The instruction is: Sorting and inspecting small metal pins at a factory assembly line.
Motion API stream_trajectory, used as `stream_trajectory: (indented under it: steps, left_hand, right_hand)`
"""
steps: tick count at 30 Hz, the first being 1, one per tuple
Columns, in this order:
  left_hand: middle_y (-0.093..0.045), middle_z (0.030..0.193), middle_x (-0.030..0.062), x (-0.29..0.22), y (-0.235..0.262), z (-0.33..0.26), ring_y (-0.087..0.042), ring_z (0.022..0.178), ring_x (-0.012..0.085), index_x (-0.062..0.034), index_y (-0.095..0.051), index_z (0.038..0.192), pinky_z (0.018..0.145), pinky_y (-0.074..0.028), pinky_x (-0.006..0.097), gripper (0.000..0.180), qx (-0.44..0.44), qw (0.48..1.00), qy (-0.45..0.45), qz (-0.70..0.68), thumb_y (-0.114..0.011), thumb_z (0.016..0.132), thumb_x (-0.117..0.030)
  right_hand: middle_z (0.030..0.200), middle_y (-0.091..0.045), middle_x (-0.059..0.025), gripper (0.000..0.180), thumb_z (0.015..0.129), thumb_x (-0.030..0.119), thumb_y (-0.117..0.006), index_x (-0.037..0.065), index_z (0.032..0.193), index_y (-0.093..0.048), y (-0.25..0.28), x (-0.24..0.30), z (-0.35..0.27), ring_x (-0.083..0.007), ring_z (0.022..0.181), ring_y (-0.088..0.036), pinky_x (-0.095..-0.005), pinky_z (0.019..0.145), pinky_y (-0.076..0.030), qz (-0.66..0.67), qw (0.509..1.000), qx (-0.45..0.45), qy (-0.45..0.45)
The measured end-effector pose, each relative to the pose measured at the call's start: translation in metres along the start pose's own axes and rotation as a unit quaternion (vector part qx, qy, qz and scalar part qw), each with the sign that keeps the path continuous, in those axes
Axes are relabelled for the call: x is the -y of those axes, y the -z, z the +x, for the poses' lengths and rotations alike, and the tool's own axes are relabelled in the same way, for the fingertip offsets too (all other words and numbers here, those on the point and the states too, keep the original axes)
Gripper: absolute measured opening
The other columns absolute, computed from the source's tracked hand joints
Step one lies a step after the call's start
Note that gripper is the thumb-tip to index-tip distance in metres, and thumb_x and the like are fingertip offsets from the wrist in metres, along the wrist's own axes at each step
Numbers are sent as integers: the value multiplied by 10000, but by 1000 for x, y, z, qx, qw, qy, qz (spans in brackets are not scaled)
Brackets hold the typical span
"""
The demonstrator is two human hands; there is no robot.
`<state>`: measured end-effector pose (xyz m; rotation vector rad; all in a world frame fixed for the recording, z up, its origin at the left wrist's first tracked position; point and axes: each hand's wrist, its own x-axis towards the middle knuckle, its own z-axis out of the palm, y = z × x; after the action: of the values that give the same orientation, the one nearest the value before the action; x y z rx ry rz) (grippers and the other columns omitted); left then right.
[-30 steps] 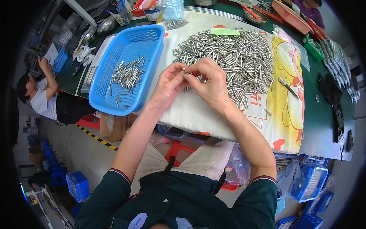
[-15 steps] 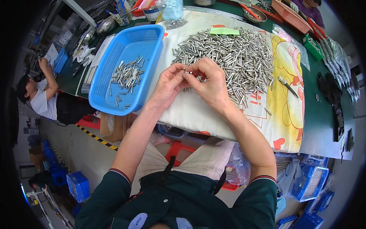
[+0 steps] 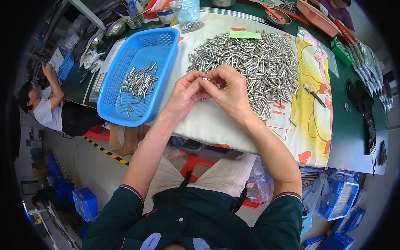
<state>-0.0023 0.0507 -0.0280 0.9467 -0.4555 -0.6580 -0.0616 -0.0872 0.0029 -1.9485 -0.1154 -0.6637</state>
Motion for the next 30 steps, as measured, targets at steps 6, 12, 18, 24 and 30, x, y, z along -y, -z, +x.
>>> stream_trajectory:
  steps: [6, 12, 18, 24, 30]
  left_hand:
    - [-612, 912, 84, -4, -1, 0, -625, 798, 169, -26, -523, 1040, 718, -534, 288, 175, 8, 1000, 16, -22, -496, 928, -158]
    - [-581, 838, 31, -9, 1, 0, -540, 650, 86, -60, -540, 999, 595, -467, 215, 210, 16, 985, 121, -120, -477, 941, -252]
    - [-579, 954, 36, 1, 17, 0, -586, 790, 105, -51, -498, 1174, 627, -486, 239, 309, 63, 969, 176, -164, -440, 951, -257]
    - [-513, 766, -20, -6, 7, -2, -374, 526, 34, -78, -554, 981, 473, -304, 180, 227, 64, 966, 184, -171, -481, 938, -288]
    - [-506, 762, -5, -6, 13, 1, -378, 533, 40, -59, -523, 1009, 496, -321, 178, 158, 58, 971, 140, -183, -530, 918, -188]
  right_hand:
    - [705, -560, -50, 125, 718, 73, -716, 5, 785, -634, 0, -2, 1, -104, 599, -542, -231, 528, -445, 11, 1000, 1, -20]
    - [679, -535, -62, 117, 691, 66, -703, 14, 745, -613, -5, -2, 1, -183, 624, -529, -283, 548, -434, -33, 998, -2, 59]
    - [720, -508, -80, 124, 662, 76, -670, 25, 733, -582, -11, -3, -2, -230, 685, -497, -327, 588, -421, -117, 981, -14, 153]
    - [722, -536, -44, 73, 698, 14, -624, 24, 756, -582, -7, -5, 0, -140, 653, -490, -253, 561, -404, 45, 997, -49, 43]
    - [701, -543, -47, 97, 686, 11, -658, 26, 748, -586, -7, -2, 3, -161, 646, -504, -267, 559, -415, -16, 994, -22, 103]
